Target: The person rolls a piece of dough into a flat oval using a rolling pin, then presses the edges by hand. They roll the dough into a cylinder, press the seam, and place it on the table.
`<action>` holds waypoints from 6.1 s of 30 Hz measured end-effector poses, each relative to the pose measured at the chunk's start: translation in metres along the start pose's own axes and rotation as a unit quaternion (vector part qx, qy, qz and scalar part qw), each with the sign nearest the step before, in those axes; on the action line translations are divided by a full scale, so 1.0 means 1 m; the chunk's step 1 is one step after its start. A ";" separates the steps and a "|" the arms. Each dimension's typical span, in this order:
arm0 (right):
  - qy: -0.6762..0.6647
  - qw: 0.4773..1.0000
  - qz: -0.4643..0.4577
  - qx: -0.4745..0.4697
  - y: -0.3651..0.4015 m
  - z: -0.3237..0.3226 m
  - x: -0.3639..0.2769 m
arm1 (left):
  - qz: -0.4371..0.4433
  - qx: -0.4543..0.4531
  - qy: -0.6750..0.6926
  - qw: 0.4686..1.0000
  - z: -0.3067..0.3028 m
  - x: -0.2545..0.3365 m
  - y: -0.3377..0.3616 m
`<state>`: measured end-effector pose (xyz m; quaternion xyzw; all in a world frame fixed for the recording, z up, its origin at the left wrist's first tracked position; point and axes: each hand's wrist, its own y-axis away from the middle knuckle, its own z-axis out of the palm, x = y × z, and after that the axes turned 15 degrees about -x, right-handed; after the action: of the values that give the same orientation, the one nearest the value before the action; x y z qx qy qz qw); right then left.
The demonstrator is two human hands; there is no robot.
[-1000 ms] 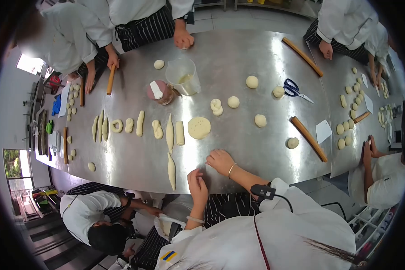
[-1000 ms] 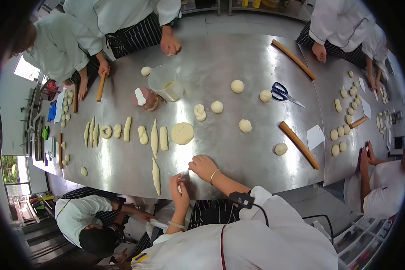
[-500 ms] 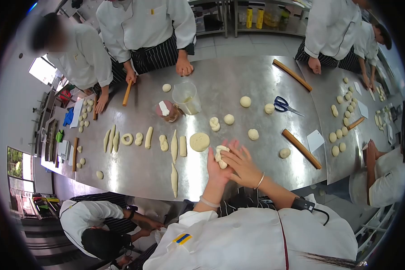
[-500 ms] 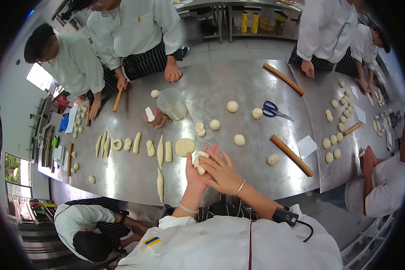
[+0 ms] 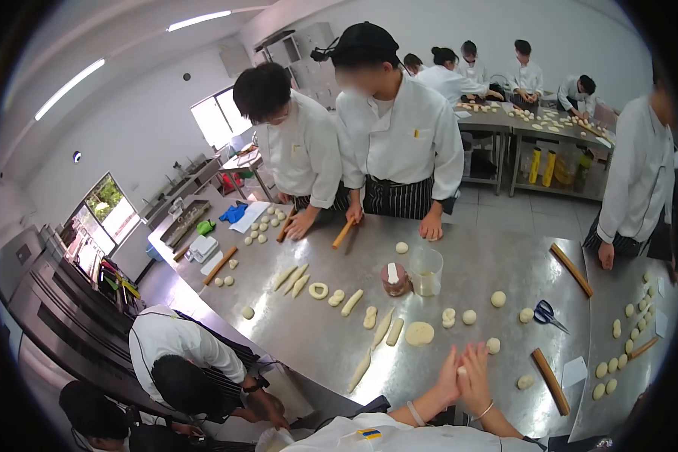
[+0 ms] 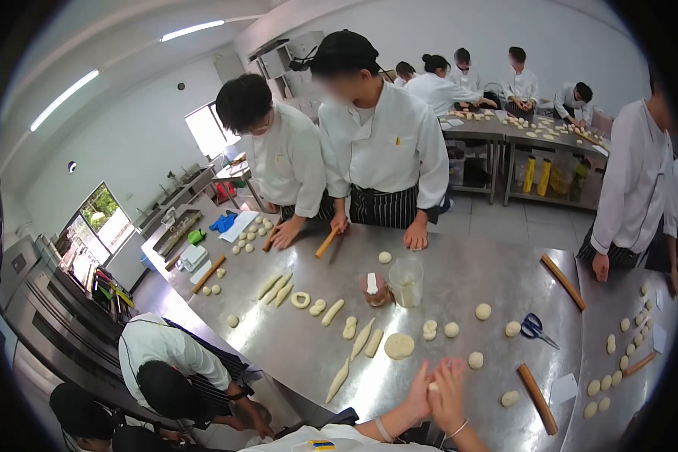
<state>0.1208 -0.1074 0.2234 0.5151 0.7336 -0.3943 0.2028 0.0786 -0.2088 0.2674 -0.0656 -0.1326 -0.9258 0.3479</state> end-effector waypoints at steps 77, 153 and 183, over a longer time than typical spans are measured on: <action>0.247 0.968 -0.021 -0.045 -0.024 -0.067 -0.071 | -0.125 -0.165 -0.067 0.976 0.032 -0.014 0.021; 0.242 0.913 0.309 0.109 0.108 0.069 0.086 | -0.153 0.091 -0.348 0.920 -0.131 0.086 0.117; 0.192 0.916 0.352 0.003 0.071 0.093 0.095 | -0.109 0.127 -0.320 0.933 -0.144 0.099 0.110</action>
<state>0.1385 -0.1125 0.0742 0.8067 0.5282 -0.1929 0.1821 0.0725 -0.3922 0.1733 -0.2985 -0.3597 -0.8635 0.1894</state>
